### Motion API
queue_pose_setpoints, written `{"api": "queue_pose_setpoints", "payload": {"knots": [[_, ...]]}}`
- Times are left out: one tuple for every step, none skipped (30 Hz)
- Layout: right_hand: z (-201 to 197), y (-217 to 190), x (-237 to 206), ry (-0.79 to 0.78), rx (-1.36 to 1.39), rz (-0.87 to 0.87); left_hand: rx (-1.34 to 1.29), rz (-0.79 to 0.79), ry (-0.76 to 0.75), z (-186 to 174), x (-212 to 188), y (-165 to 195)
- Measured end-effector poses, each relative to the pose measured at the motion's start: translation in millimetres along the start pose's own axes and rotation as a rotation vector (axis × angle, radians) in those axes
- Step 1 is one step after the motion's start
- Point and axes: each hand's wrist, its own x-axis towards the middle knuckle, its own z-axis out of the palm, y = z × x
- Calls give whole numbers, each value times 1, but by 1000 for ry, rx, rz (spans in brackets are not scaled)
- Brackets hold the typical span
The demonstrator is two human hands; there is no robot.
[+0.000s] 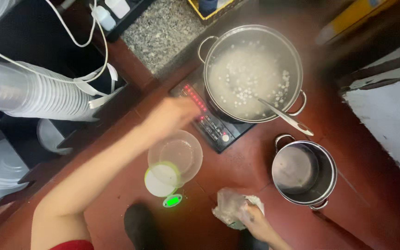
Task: The person opens a plastic bag of white tapioca pearls, pours some into a plastic bowl, and tips the bowl into a pot of boiling water on an induction cooker. They stir the pot with a ladle, add more pearls directly from the bag, then gather and tie the bag closed.
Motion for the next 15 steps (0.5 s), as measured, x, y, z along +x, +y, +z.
{"api": "queue_pose_setpoints", "payload": {"knots": [[0,-2,1,-30,52,95,165,-15,-28,-7,6,-12],[0,-4,3,-59,103,185,334,-25,-54,-15,16,-26],[-1,-8,6,-90,174,157,401,-139,16,-24,26,-39],[-3,-13,8,-121,243,128,467,-251,89,-33,38,-51],[-4,-18,12,-155,311,104,546,-301,105,-41,50,-62],[-5,-22,16,-168,330,76,619,-358,123,-48,60,-72],[-7,-25,19,-183,343,53,653,-382,150,-52,72,-80],[-8,-27,22,-198,356,28,689,-404,178,-57,85,-84],[-10,-27,25,-146,355,10,741,-469,153,-59,96,-88],[-10,-25,27,-92,356,-4,790,-534,123,-58,106,-93],[-9,-23,28,-37,358,-16,788,-496,183,-55,113,-97],[-8,-19,28,-14,442,-40,788,-455,241,-52,120,-98],[-5,-16,28,11,526,-68,790,-411,299,-51,127,-99],[-1,-14,27,37,611,-95,806,-414,311,-49,135,-100],[2,-13,27,40,642,-58,818,-420,320,-46,141,-100]]}}
